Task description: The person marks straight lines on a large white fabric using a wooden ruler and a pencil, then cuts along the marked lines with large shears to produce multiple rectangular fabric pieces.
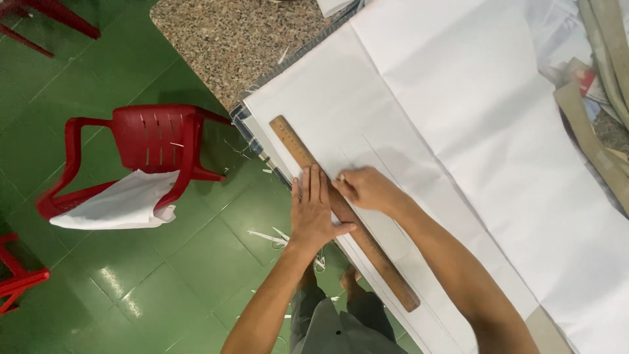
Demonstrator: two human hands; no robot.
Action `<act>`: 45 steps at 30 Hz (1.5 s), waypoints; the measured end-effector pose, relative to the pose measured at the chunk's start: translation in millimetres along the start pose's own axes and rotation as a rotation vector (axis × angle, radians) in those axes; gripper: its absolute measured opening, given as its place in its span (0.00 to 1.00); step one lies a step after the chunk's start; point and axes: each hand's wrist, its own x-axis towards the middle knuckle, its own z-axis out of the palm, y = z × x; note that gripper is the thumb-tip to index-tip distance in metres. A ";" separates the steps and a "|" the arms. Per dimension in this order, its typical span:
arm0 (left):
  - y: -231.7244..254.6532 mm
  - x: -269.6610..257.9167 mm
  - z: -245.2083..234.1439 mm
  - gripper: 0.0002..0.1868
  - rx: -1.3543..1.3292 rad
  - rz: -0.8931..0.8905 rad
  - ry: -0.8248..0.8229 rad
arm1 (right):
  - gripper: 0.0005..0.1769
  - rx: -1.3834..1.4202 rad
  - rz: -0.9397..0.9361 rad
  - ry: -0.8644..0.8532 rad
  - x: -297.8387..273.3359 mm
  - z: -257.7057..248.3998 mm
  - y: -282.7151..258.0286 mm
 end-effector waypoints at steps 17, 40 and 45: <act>15.0 -3.7 3.6 0.78 0.137 -0.015 0.042 | 0.10 0.125 0.624 0.428 -326.8 -22.4 -64.9; 176.9 -143.6 212.8 0.79 0.138 0.152 0.427 | 0.15 -0.537 0.388 0.793 -580.1 152.4 -93.0; 177.0 -143.2 214.0 0.79 0.108 0.178 0.473 | 0.14 -0.535 0.378 0.809 -579.4 154.4 -91.5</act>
